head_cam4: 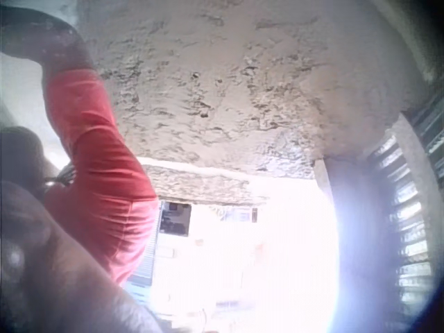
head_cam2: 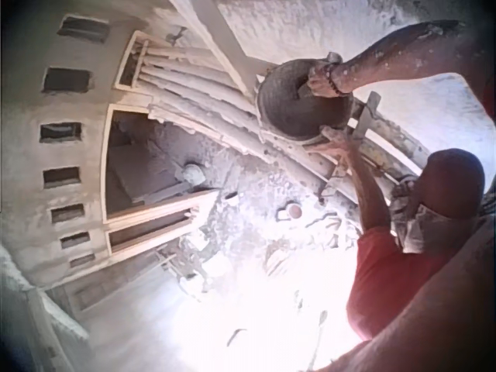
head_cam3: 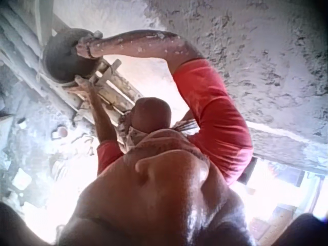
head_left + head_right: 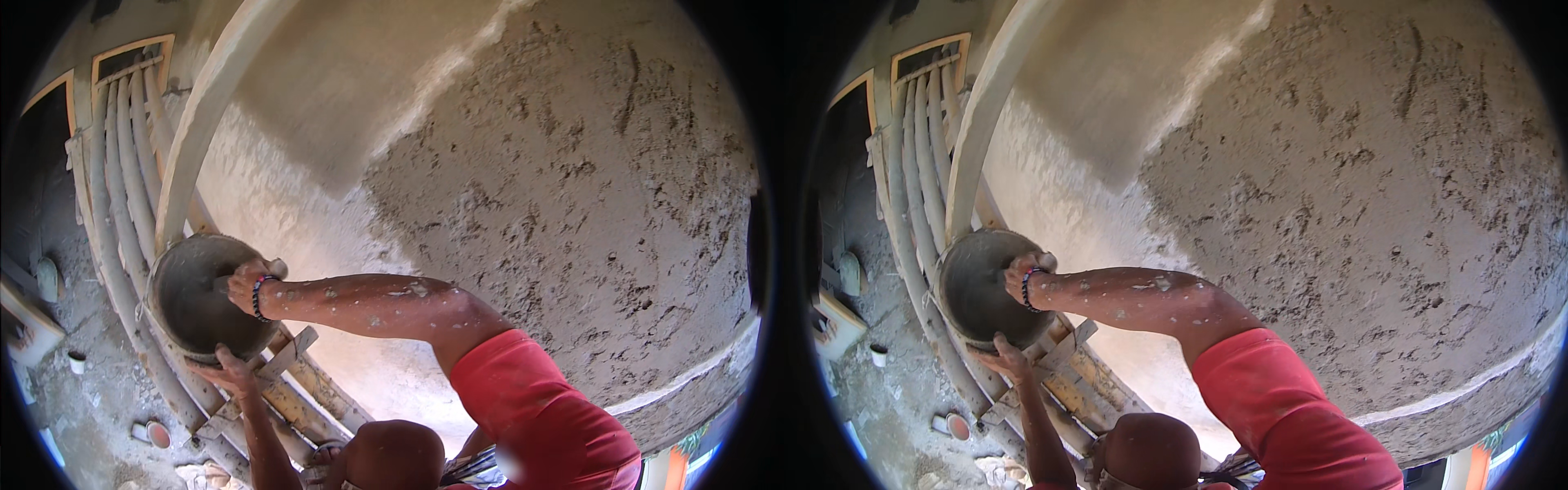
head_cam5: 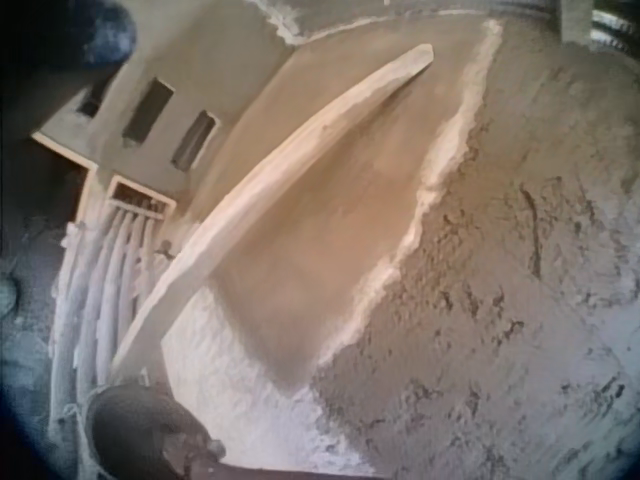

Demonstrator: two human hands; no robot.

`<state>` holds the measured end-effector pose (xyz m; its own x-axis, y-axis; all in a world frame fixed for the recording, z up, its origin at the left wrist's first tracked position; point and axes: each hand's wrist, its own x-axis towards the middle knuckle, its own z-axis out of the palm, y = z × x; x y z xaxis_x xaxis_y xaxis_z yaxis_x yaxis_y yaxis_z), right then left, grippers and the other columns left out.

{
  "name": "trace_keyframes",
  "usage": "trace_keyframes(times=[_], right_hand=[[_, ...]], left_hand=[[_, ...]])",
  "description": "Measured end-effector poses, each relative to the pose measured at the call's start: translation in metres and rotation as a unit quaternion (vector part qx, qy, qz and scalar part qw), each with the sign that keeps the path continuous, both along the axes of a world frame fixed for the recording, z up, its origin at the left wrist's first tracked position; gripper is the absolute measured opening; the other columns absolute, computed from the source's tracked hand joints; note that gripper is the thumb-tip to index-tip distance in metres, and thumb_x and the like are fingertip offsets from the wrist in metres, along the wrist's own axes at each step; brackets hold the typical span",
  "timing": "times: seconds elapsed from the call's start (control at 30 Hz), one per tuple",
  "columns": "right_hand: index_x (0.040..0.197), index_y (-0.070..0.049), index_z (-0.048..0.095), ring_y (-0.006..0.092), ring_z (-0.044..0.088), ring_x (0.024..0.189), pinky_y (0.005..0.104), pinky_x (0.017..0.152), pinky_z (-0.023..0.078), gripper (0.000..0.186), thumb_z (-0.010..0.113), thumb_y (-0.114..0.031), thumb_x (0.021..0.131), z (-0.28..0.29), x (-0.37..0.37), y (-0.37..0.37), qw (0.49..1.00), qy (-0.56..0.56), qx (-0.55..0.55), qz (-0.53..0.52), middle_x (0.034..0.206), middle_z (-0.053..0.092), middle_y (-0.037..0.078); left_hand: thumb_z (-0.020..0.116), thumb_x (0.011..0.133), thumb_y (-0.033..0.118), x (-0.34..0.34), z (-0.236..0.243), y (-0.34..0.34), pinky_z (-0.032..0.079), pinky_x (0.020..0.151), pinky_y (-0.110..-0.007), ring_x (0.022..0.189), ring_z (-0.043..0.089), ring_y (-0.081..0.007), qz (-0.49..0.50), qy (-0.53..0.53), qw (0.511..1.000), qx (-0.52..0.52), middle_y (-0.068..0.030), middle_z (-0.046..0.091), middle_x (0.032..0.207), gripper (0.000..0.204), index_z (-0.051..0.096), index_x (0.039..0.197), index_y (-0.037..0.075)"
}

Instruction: The person applies wet plaster from a bucket onto a wall using a trowel. They scrape plaster from the bucket and spread it across the wall surface several times.

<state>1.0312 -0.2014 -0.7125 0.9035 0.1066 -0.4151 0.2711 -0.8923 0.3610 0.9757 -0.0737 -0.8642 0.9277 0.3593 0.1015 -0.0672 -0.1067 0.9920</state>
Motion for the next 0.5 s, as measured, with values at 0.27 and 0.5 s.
trace_keyframes(times=[0.27,0.5], right_hand=[[0.097,-0.002,0.071,0.0332,0.066,0.097,0.0424,0.079,0.054,0.03,0.056,-0.021,0.079,0.033,-0.003,0.023,0.984,0.156,0.08,0.004,0.099,0.068,0.021],[0.091,-0.008,0.071,0.0373,0.064,0.094,0.044,0.085,0.051,0.032,0.058,-0.034,0.076,0.06,0.023,-0.001,0.975,0.022,0.206,-0.086,0.096,0.067,0.02]], left_hand=[[0.056,0.076,0.026,0.001,0.005,0.001,0.032,0.102,-0.05,0.117,0.041,-0.0454,-0.006,0.005,1.0,-0.007,-0.036,0.037,0.129,0.078,0.025,0.135,-0.016],[0.057,0.082,0.027,-0.002,0.007,0.003,0.022,0.111,-0.046,0.131,0.031,-0.0445,0.001,0.02,1.0,0.011,-0.0373,0.027,0.14,0.083,0.018,0.138,-0.02]])
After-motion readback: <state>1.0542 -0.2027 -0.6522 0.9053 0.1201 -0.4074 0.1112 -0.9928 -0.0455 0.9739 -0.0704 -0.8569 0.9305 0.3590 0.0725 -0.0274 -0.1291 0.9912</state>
